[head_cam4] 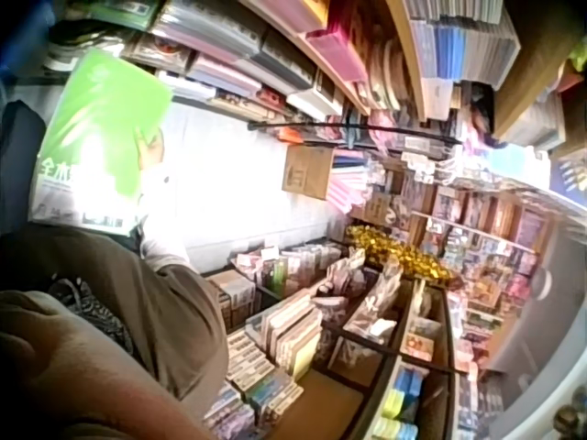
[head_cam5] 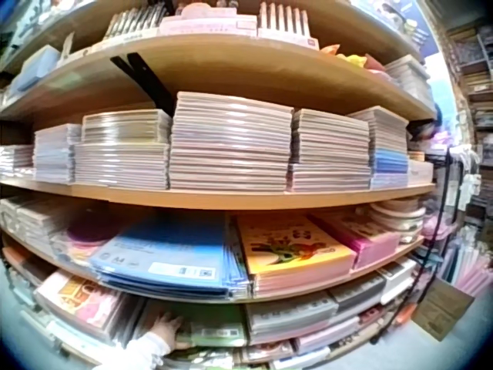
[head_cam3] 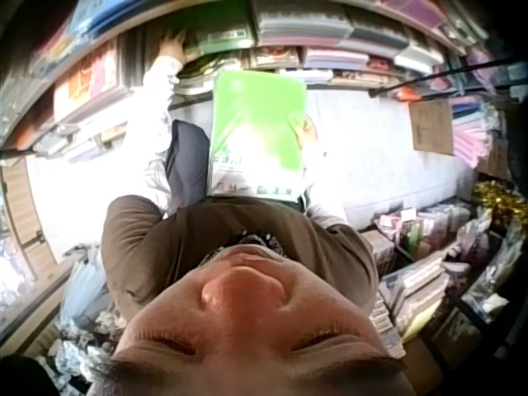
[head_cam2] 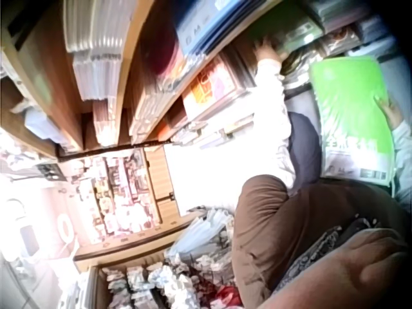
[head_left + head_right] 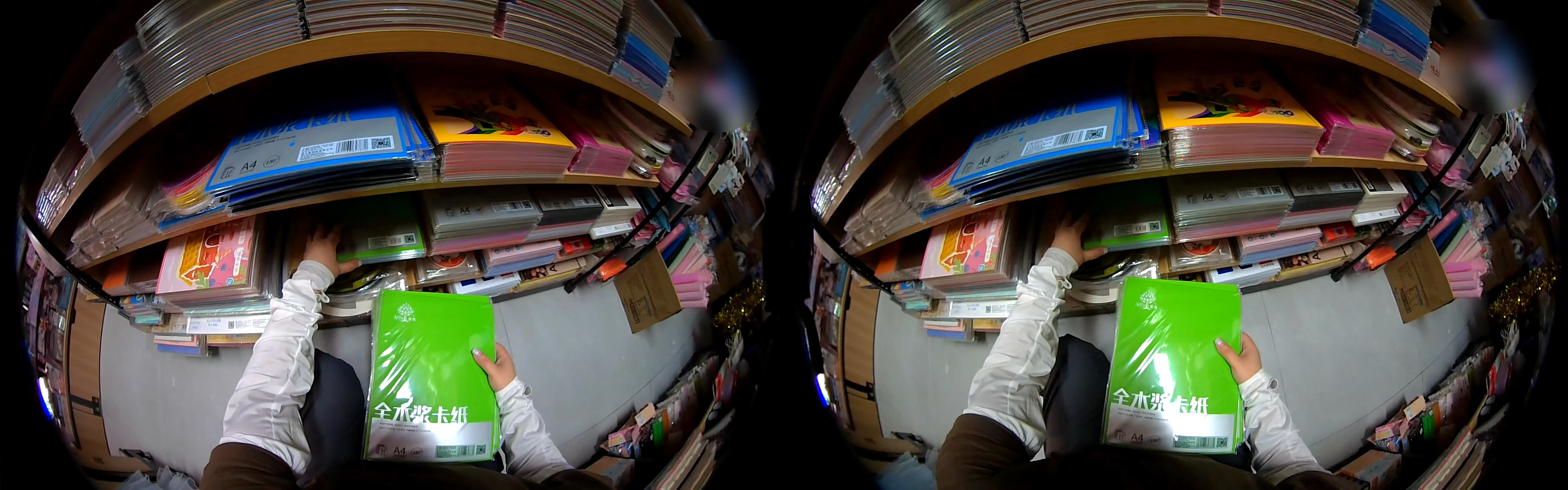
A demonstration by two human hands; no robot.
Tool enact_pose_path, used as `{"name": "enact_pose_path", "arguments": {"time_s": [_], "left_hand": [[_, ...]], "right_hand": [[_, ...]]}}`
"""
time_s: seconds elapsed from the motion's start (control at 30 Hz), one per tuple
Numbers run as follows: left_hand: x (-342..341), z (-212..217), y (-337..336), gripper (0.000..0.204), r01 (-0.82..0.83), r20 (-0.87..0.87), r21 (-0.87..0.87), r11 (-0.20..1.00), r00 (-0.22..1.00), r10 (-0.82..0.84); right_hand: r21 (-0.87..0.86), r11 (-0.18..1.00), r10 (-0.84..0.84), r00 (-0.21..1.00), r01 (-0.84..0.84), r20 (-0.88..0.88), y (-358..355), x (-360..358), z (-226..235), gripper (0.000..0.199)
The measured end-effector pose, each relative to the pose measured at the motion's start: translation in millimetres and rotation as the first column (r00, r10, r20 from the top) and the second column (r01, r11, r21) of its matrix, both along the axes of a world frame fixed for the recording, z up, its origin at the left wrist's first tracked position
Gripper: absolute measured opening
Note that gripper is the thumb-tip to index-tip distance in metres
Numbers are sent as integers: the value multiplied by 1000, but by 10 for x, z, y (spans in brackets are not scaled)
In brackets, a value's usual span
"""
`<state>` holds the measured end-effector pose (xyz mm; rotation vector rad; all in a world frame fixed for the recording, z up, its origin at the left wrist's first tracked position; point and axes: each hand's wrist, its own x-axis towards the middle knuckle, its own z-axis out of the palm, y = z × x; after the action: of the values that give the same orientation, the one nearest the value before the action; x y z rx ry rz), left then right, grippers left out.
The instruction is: The person sits on the floor in front of a shelf and organizes stacks of A4 paper pads. They repeatedly pick up blue and green pads from the shelf, hold them, and place them back in a specific order.
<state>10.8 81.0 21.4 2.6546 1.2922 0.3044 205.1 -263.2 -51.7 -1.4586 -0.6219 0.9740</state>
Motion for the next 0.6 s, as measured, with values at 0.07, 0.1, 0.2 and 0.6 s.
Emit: {"name": "enact_pose_path", "arguments": {"time_s": [0.07,0.1,0.2,0.6], "left_hand": [[-24,-78,80,84,5,-19,-2,1000,1000,-5],[-11,-68,80,84,10,-30,-6,1000,1000,-11],[34,-38,54,85,13,-77,-18,1000,997,-14],[114,39,-9,80,-67,-116,-80,995,992,57]], "right_hand": [[5,1000,1,1000,-1,-2,19,-15,8,31],[4,1000,-1,1000,1,-4,21,-19,2,31],[10,1000,7,1000,-7,12,27,-15,-26,31],[4,1000,3,1000,-3,-1,19,-20,-11,30]]}}
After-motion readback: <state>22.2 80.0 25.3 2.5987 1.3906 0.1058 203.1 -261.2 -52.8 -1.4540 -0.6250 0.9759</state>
